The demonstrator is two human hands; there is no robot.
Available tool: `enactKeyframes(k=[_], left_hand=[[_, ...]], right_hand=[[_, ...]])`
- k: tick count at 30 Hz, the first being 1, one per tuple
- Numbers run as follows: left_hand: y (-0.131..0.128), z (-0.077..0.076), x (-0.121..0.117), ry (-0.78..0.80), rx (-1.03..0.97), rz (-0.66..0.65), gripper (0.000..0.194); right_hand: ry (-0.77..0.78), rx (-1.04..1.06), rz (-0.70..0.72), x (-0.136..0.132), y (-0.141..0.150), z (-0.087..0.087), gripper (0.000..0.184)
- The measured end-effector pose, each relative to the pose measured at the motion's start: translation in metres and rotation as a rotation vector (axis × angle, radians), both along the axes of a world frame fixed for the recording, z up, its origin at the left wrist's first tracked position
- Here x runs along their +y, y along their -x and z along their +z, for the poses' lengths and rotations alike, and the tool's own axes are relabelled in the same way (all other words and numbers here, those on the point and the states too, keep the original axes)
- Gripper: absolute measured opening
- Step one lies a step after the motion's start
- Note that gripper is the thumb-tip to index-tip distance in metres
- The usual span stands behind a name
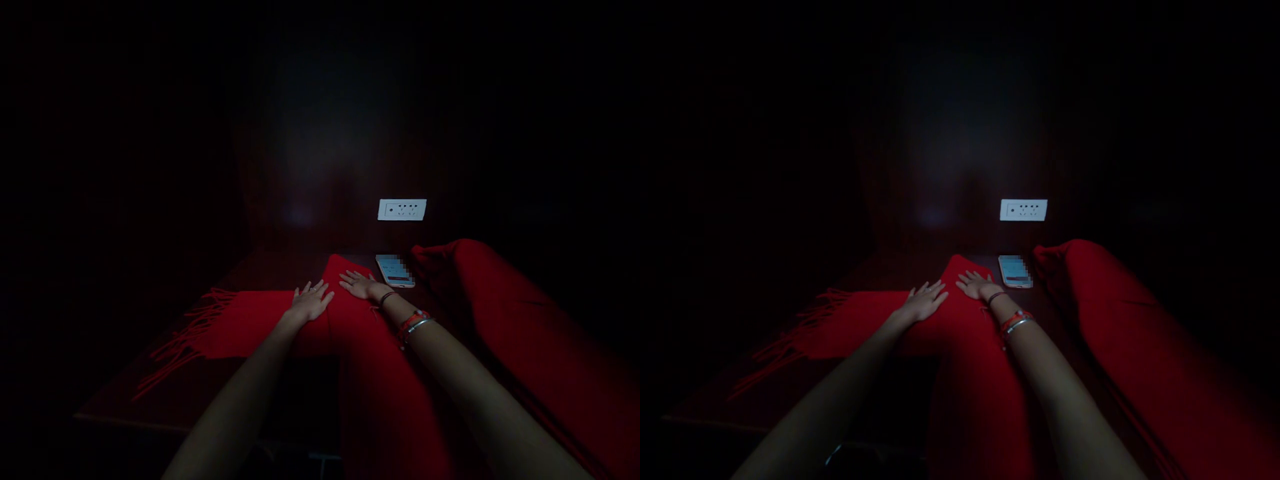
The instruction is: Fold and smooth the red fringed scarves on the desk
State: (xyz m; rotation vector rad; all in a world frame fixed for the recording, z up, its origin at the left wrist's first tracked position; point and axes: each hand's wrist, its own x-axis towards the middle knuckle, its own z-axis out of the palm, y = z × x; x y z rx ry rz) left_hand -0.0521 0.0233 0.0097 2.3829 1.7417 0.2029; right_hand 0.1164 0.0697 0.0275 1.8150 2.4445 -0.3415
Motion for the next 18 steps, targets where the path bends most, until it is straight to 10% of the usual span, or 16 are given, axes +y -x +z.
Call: enactKeyframes(k=[7, 18], left_hand=[[-0.001, -0.002, 0.001, -0.014, -0.003, 0.011, 0.060], [0.000, -0.007, 0.006, -0.051, -0.013, 0.025, 0.063]], right_hand=[[-0.131, 0.038, 0.043, -0.026, -0.026, 0.015, 0.065], [-0.191, 0.123, 0.076, -0.075, -0.045, -0.007, 0.066]])
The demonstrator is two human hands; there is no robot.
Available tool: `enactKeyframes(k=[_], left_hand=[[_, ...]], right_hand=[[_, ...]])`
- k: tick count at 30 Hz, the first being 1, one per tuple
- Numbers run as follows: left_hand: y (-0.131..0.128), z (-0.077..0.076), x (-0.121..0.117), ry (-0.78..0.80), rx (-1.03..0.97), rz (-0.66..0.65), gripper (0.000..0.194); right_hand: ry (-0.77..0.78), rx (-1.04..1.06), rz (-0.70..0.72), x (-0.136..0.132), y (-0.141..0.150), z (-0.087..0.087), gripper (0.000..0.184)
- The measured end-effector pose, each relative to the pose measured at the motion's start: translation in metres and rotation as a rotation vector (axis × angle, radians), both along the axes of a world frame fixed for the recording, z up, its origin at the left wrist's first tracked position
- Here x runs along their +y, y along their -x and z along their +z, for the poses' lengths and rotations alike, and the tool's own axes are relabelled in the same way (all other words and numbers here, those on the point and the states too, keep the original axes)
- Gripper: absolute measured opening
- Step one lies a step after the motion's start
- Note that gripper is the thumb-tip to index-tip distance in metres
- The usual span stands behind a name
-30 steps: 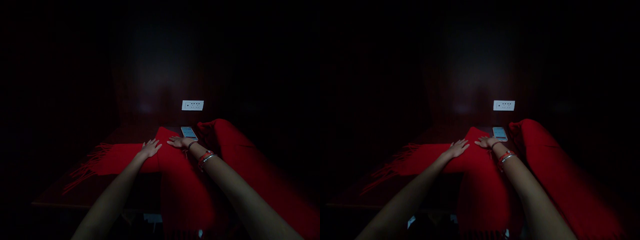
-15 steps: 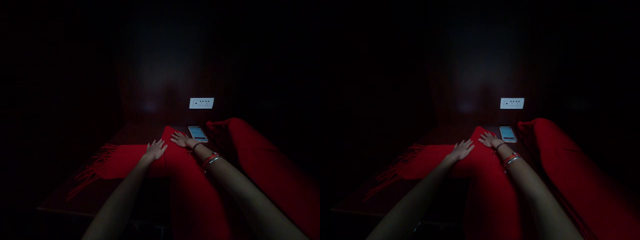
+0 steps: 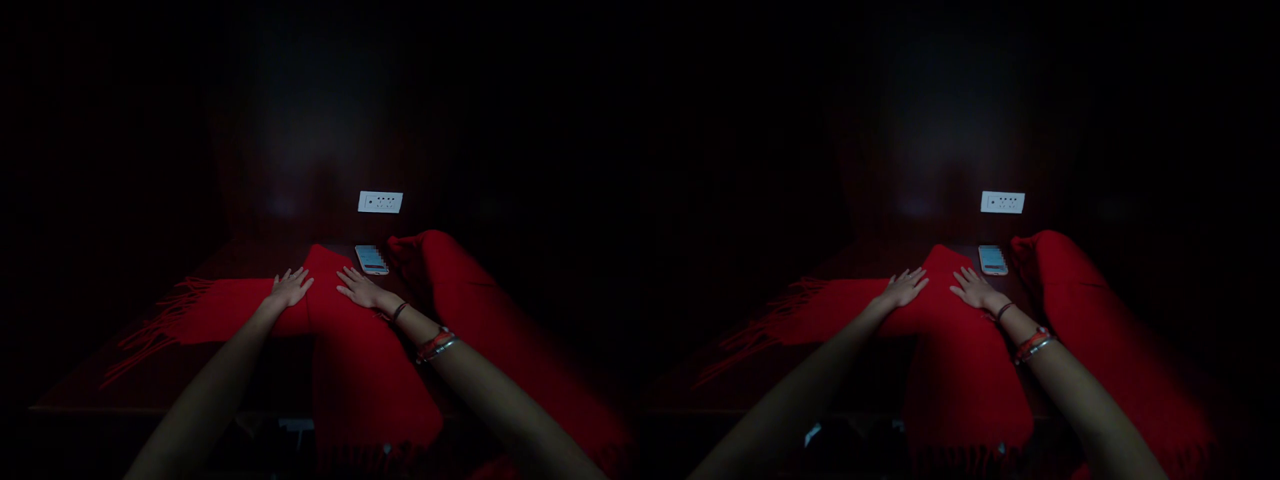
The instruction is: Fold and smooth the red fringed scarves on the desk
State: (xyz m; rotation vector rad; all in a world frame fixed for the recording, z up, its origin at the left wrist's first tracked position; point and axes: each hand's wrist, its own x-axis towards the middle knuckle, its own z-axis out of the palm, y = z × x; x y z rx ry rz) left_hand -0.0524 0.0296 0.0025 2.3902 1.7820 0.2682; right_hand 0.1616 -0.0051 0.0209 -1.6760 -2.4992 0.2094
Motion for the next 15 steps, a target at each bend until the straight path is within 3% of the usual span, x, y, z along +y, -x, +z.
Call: enactKeyframes(k=[4, 7, 11, 15], left_hand=[[0.003, 0.000, 0.001, -0.034, -0.002, 0.056, 0.061], [0.006, 0.003, 0.001, -0.069, 0.001, 0.153, 0.056], [0.020, 0.004, -0.004, -0.130, -0.004, 0.314, 0.053], [0.051, 0.000, -0.018, -0.103, -0.001, 0.479, 0.056]], right_hand=[[-0.085, 0.059, 0.014, -0.029, -0.008, 0.013, 0.069], [-0.082, 0.079, -0.036, -0.059, 0.003, 0.027, 0.064], [-0.084, 0.088, -0.186, -0.073, 0.055, 0.035, 0.061], [-0.045, -0.014, -0.388, -0.056, 0.110, 0.027, 0.066]])
